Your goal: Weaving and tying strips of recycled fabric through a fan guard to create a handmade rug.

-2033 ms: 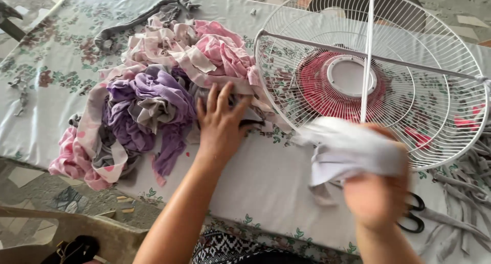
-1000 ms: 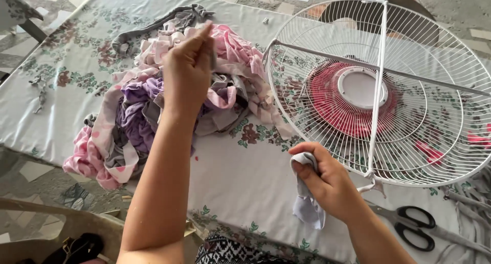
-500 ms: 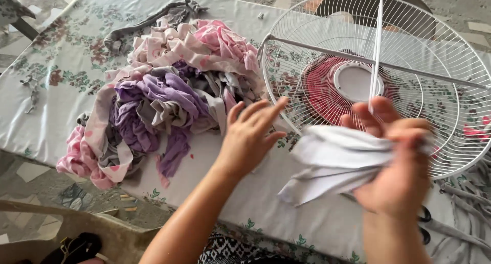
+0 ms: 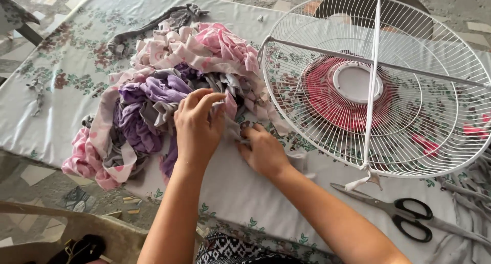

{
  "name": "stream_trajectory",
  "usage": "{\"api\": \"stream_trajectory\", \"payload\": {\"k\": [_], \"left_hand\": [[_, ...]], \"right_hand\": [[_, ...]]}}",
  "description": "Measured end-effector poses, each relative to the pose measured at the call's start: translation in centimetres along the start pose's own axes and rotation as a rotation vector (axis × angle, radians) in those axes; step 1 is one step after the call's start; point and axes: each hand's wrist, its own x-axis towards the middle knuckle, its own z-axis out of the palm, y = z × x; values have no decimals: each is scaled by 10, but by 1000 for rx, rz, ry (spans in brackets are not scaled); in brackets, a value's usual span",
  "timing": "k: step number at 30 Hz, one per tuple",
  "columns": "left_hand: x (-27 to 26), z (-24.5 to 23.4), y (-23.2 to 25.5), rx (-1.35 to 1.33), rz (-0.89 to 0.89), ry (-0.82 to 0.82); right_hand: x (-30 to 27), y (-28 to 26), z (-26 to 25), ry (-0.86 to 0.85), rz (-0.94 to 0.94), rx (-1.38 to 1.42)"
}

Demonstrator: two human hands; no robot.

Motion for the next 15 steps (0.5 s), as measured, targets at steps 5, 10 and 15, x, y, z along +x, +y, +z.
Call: {"api": "stream_trajectory", "payload": {"k": [5,10,15], "left_hand": [[-1,-24,25,-440,282,-184],[1,-8,70,-458,343,-145],[-15,9,105,-610,340,-308]], "right_hand": [[-20,-22,-56,512,-382,535],[-80,-42,-148,581,-403,1060],[-140,-32,-190,818,-388,1203]]}}
